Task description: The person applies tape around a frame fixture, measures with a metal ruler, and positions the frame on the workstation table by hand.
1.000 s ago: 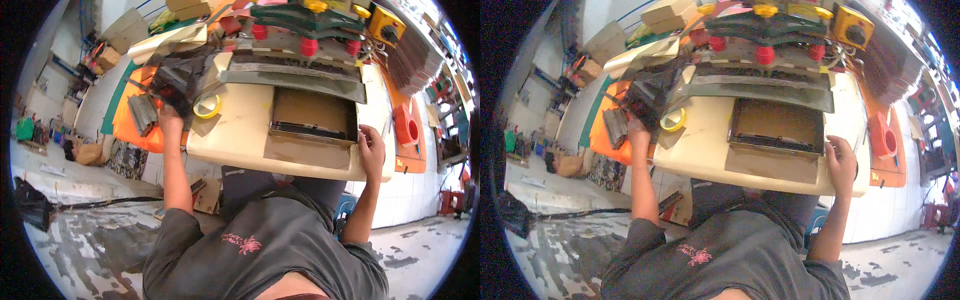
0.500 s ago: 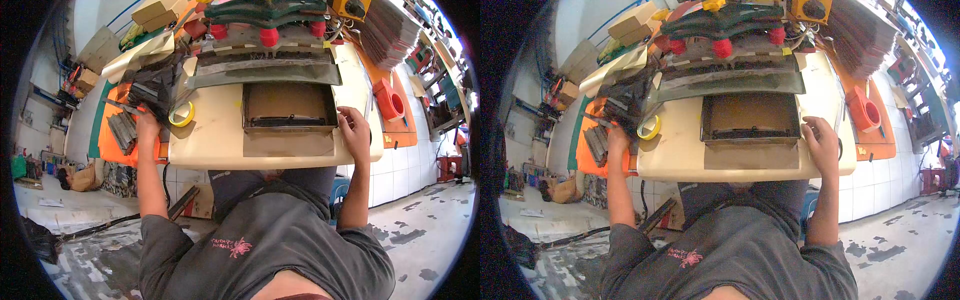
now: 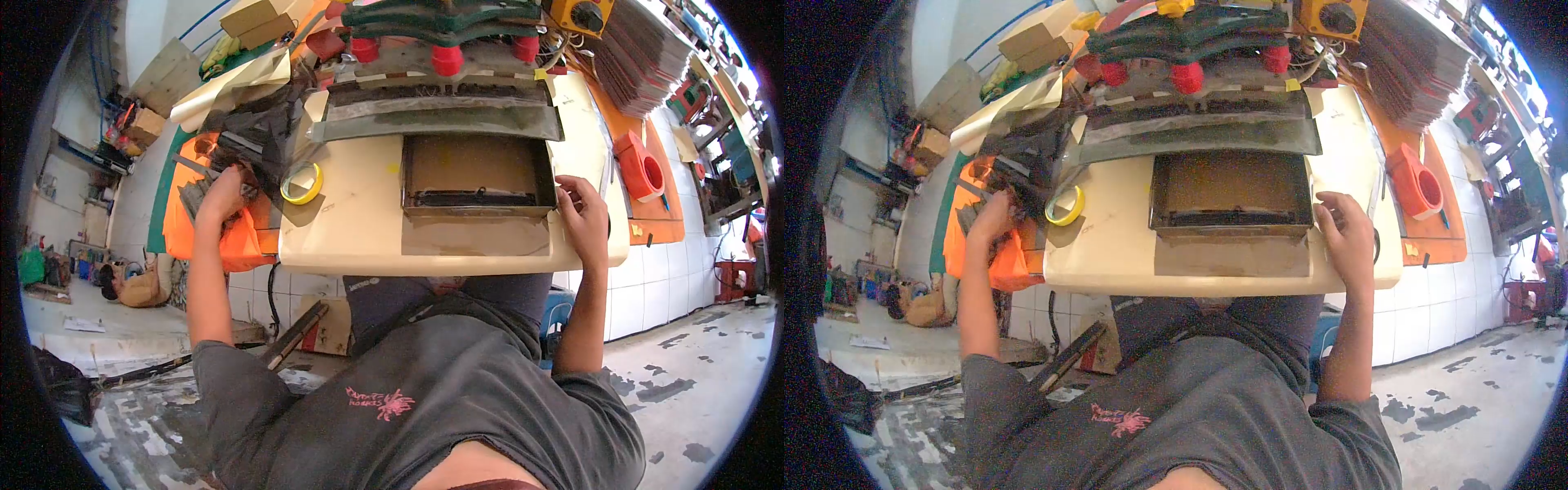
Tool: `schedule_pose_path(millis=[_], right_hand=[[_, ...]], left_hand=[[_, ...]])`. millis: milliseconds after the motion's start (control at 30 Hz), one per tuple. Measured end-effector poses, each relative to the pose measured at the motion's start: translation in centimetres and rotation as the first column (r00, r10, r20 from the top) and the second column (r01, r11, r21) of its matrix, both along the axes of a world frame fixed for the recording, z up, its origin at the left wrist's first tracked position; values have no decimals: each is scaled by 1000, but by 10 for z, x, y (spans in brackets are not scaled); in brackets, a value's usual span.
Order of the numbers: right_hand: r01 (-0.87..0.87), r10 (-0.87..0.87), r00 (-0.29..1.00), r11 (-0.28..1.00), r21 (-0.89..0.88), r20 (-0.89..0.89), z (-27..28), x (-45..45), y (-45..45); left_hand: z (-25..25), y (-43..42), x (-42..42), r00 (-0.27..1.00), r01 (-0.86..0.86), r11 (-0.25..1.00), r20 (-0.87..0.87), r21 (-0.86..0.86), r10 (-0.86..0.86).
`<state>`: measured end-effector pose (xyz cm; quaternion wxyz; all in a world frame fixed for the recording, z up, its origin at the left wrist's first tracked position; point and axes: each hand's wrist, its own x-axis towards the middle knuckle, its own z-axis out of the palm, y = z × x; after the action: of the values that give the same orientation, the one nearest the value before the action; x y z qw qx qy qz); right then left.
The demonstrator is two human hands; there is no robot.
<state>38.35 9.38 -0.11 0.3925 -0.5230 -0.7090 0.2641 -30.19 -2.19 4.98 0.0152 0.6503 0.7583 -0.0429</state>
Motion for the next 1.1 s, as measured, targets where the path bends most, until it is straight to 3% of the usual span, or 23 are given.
schedule_pose_path(millis=[67, 100, 133, 200, 333, 400, 433, 467, 533, 600, 667, 733, 800, 1000, 1067, 1100], right_hand=[[-16, 16, 999, 1000, -20, -42, -2, 1, 1], [-14, 13, 999, 1000, -21, -41, -1, 1, 1], [-15, 15, 999, 1000, -4, -28, -1, 1, 1], [-13, 13, 1000, 1000, 10, -14, -1, 1, 0], [-22, 22, 1000, 999, 36, -11, 3, -2, -2], [-21, 20, 1000, 998, 53, 19, 5, -2, -2], [-31, 29, 999, 997, 69, 24, 5, -2, -1], [-40, 38, 999, 996, 85, 30, 4, -1, -1], [-21, 20, 1000, 998, 57, 21, 3, -1, 0], [-10, 9, 1000, 999, 47, 26, 5, -3, -1], [13, -14, 999, 999, 38, 32, 7, -3, -3], [2, -2, 1000, 1000, 10, -1, 6, -3, -2], [10, -10, 1000, 1000, -8, -11, 9, -5, -4], [-3, 3, 1000, 1000, -12, 0, 9, -3, -5], [0, 0, 1000, 1000, -9, 13, 13, -3, -5], [-2, 2, 1000, 1000, -6, 29, 13, -4, -6]], left_hand=[[36, -3, 28, 999, -5, 995, -42, -101, 1], [33, -3, 26, 989, -139, 988, -66, -70, 135], [32, -5, 24, 989, -137, 988, -66, -72, 133], [31, -15, 23, 996, 57, 996, 58, 69, -61], [19, -34, -17, 996, -70, 998, 56, 4, 70], [16, -49, -28, 972, 206, 976, -127, 70, -196], [25, -58, -11, 993, 76, 994, -97, 83, -68], [27, -65, -7, 993, 85, 993, -93, 78, -78], [29, -72, 3, 989, 75, 948, 102, 309, -111], [41, -75, 16, 968, 171, 914, 110, 368, -226], [48, -75, 26, 991, 96, 944, 60, 316, -121], [38, -76, 6, 990, 117, 929, 27, 352, -135], [43, -79, 6, 984, 151, 824, -6, 547, -176], [53, -101, -29, 972, 206, 749, -219, 630, -83], [61, -104, -29, 920, 352, 620, -382, 701, -90], [68, -107, -28, 918, 356, 622, -384, 697, -95]])
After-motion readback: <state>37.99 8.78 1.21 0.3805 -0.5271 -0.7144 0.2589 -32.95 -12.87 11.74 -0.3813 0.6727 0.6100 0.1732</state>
